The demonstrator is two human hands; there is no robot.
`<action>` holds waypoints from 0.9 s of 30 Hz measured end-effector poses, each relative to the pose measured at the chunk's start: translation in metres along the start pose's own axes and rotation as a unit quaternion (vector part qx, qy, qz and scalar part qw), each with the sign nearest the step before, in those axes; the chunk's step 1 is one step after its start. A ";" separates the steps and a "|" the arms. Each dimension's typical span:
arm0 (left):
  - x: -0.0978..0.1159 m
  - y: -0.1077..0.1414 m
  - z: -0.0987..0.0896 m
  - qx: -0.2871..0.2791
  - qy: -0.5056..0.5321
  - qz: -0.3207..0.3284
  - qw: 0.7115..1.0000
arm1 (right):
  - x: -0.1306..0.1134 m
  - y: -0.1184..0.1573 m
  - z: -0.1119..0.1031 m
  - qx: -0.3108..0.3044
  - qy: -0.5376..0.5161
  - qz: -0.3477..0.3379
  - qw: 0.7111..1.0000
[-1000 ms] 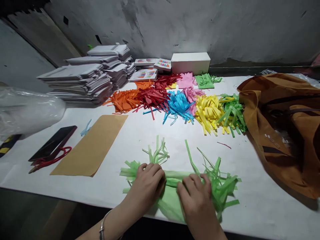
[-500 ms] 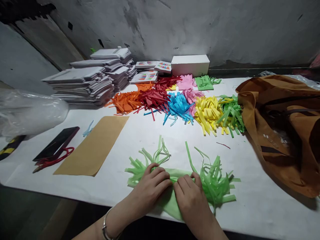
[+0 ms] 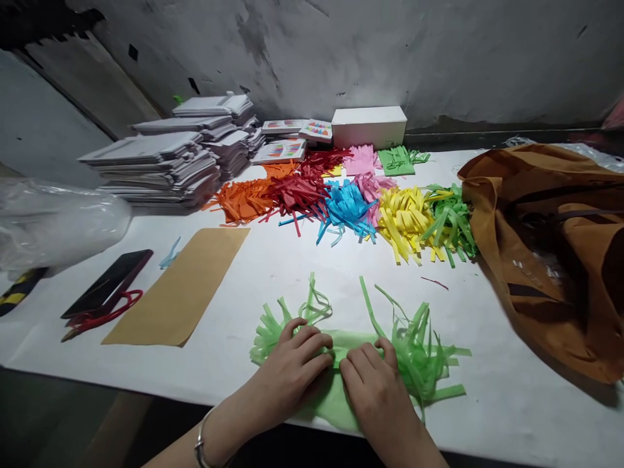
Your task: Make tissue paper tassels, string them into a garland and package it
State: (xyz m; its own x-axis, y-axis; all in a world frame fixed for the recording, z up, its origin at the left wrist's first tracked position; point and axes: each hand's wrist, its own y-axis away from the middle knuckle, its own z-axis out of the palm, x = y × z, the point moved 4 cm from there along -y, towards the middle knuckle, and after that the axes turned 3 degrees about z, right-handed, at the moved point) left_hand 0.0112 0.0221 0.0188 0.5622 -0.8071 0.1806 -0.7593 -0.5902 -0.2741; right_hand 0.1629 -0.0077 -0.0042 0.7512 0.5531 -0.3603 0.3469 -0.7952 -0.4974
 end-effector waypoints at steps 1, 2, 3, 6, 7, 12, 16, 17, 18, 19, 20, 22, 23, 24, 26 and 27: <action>0.000 0.000 0.000 0.004 -0.001 0.003 1.000 | 0.001 0.000 -0.001 0.002 -0.004 0.004 1.000; 0.001 0.001 0.000 0.010 0.001 0.003 1.000 | 0.002 0.001 -0.003 0.001 -0.005 0.007 1.000; 0.000 0.002 0.001 0.019 0.006 0.001 1.000 | 0.004 0.003 -0.005 -0.002 -0.005 0.008 1.000; -0.004 0.007 0.003 0.052 0.044 -0.032 0.997 | 0.009 0.012 -0.012 -0.008 -0.005 0.011 1.000; -0.005 0.009 0.004 0.060 0.059 -0.044 0.995 | 0.011 0.015 -0.015 -0.004 -0.006 0.015 1.000; -0.004 0.012 0.004 0.054 0.098 -0.086 0.990 | 0.017 0.026 -0.017 0.030 -0.005 0.066 0.997; 0.004 0.005 0.002 0.032 0.082 -0.133 0.987 | 0.015 0.020 -0.009 0.013 0.053 0.128 0.990; 0.005 0.002 0.003 0.020 0.071 -0.148 0.986 | 0.014 0.017 -0.007 0.003 0.075 0.138 0.988; 0.005 0.001 0.004 0.008 0.057 -0.164 0.985 | 0.013 0.014 -0.006 -0.007 0.095 0.147 0.985; 0.005 -0.001 0.006 0.001 0.039 -0.178 0.983 | 0.013 0.012 -0.006 -0.011 0.112 0.154 0.982; 0.005 -0.002 0.006 -0.001 0.020 -0.186 0.982 | 0.012 0.010 -0.006 -0.015 0.122 0.158 0.980; 0.005 -0.003 0.007 0.006 -0.017 -0.162 0.987 | 0.013 0.007 -0.008 -0.018 0.120 0.160 0.980; 0.007 -0.004 0.008 0.011 -0.031 -0.131 0.991 | 0.013 0.006 -0.010 -0.012 0.109 0.157 0.981; 0.009 -0.004 0.008 0.011 -0.041 -0.092 0.995 | 0.013 0.006 -0.011 -0.006 0.094 0.146 0.985; 0.013 -0.004 0.010 0.001 -0.061 -0.022 0.998 | 0.009 0.006 -0.014 0.012 0.063 0.103 0.993; 0.014 -0.005 0.011 -0.002 -0.074 0.001 0.997 | 0.007 0.006 -0.014 0.018 0.053 0.073 0.996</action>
State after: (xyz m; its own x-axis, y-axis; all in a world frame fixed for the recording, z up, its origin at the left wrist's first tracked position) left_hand 0.0262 0.0138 0.0123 0.6020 -0.7976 0.0389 -0.7622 -0.5884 -0.2697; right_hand 0.1781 -0.0121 0.0013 0.8481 0.4007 -0.3465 0.2098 -0.8547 -0.4748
